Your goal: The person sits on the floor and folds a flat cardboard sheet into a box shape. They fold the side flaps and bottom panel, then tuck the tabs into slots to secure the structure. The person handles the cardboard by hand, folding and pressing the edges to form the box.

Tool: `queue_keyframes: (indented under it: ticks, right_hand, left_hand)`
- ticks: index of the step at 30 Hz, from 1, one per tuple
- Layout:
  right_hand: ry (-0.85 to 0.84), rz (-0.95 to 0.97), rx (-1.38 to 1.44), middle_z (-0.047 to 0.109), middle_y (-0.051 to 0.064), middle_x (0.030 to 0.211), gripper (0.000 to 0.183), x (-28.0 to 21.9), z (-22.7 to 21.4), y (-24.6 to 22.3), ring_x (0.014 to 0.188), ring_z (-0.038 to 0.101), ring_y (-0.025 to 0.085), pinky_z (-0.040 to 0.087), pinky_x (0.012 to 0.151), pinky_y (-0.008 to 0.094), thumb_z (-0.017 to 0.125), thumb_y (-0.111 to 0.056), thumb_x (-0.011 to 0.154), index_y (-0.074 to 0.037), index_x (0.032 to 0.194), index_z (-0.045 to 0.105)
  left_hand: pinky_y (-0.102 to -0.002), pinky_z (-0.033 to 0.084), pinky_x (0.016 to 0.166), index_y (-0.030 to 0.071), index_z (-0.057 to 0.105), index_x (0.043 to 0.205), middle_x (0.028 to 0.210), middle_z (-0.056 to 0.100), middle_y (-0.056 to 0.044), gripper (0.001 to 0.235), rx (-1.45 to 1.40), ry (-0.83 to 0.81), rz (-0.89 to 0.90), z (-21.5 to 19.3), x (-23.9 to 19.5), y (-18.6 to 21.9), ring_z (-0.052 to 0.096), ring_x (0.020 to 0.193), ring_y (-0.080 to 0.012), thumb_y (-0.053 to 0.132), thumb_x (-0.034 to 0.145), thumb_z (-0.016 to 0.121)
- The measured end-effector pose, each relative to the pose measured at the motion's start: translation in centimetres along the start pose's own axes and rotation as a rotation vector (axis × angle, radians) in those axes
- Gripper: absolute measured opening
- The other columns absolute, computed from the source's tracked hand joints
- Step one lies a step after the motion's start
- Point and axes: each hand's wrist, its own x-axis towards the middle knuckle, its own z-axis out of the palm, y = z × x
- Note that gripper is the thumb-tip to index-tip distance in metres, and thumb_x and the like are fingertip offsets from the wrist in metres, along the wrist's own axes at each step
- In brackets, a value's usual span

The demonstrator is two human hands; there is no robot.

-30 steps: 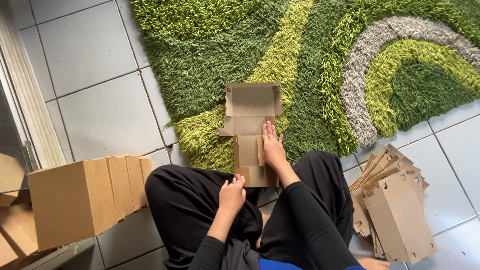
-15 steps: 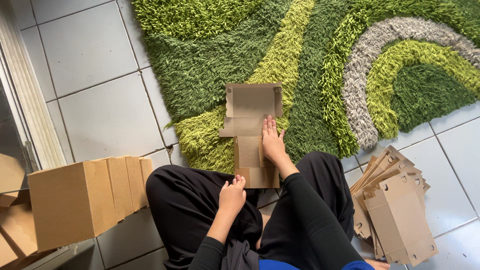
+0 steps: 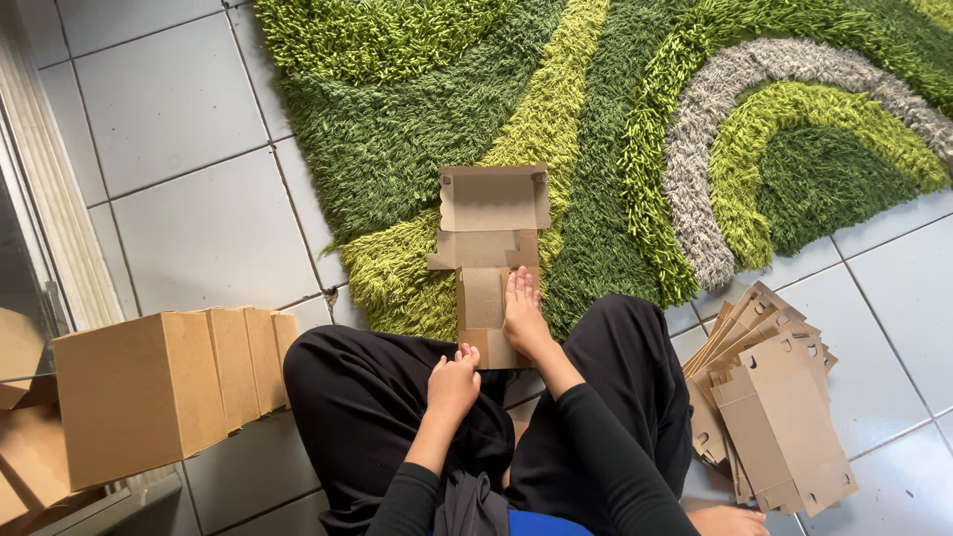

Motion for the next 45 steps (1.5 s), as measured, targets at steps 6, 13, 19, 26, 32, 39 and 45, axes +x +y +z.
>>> queue_keyframes:
  ticks: [6, 13, 19, 26, 32, 39, 45]
  right_hand:
    - [-0.101, 0.252, 0.463, -0.013, 0.018, 0.156, 0.105, -2.2, -6.3, -5.9, 0.143, -0.013, 0.036, -0.009, 0.102, 0.072, 0.026, -0.087, 0.081, -0.017, 0.152, -0.01]
    - [-0.175, 0.31, 0.379, -0.014, 0.025, 0.154, 0.122, -2.0, -8.0, -8.5, 0.143, -0.014, 0.043, 0.004, 0.093, 0.082, 0.058, -0.078, 0.07, -0.023, 0.15, -0.016]
    - [-0.056, 0.261, 0.199, -0.01, 0.019, 0.157, 0.098, -2.1, -4.7, -6.2, 0.145, -0.003, 0.036, 0.008, 0.099, 0.079, 0.064, -0.019, 0.086, -0.009, 0.151, -0.009]
    - [0.002, 0.227, 0.092, -0.01, 0.016, 0.158, 0.093, -1.7, -3.0, -5.3, 0.146, -0.001, 0.032, 0.013, 0.101, 0.077, 0.063, -0.027, 0.089, -0.004, 0.151, -0.003]
    - [0.017, 0.225, 0.067, -0.011, 0.015, 0.158, 0.094, -1.1, -1.6, -4.4, 0.146, -0.003, 0.031, 0.013, 0.1, 0.078, 0.063, -0.029, 0.089, -0.005, 0.15, -0.004]
    - [0.012, 0.231, 0.027, -0.012, 0.016, 0.158, 0.095, -1.0, -1.0, -4.4, 0.146, -0.004, 0.031, 0.013, 0.1, 0.078, 0.062, -0.031, 0.089, -0.004, 0.15, -0.005]
    - [0.015, 0.237, -0.008, -0.012, 0.016, 0.158, 0.095, -1.0, -1.0, -4.7, 0.146, -0.004, 0.031, 0.014, 0.1, 0.077, 0.061, -0.033, 0.089, -0.004, 0.15, -0.005]
  left_hand:
    - [-0.048, 0.027, 0.112, 0.012, 0.045, 0.139, 0.139, 0.049, -0.003, 0.053, 0.004, -0.058, -0.01, -0.3, -0.1, 0.2, 0.049, 0.127, -0.0224, 0.02, 0.087, 0.044]
    - [-0.046, 0.027, 0.113, 0.013, 0.047, 0.138, 0.139, 0.049, 0.0, 0.052, -0.017, -0.066, -0.038, -1.9, -0.5, 0.9, 0.05, 0.126, -0.021, 0.021, 0.087, 0.048]
    - [-0.043, 0.052, 0.09, 0.038, 0.069, 0.103, 0.104, 0.071, 0.003, 0.029, -0.293, 0.045, -0.218, -6.1, 0.0, 0.9, 0.067, 0.098, -0.027, 0.029, 0.085, 0.048]
    - [-0.045, 0.05, 0.094, 0.002, 0.045, 0.118, 0.12, 0.053, -0.019, 0.043, -1.028, 0.514, -0.359, -10.4, 6.4, -1.0, 0.06, 0.108, -0.0358, -0.002, 0.076, 0.05]
    - [-0.039, 0.047, 0.093, 0.001, 0.049, 0.128, 0.113, 0.06, -0.015, 0.056, -1.11, 0.528, -0.364, -13.6, 8.2, 0.4, 0.06, 0.108, -0.0287, -0.007, 0.073, 0.042]
    - [-0.048, 0.013, 0.118, -0.001, 0.023, 0.148, 0.158, 0.006, -0.021, 0.086, -0.113, 0.054, 0.068, -11.7, 8.5, 3.3, 0.015, 0.144, -0.034, -0.003, 0.072, 0.063]
    - [-0.051, 0.01, 0.117, 0.001, 0.01, 0.151, 0.157, 0.013, -0.018, 0.103, 0.125, 0.093, 0.024, -12.3, 9.6, 3.8, 0.017, 0.144, -0.0312, -0.001, 0.069, 0.071]
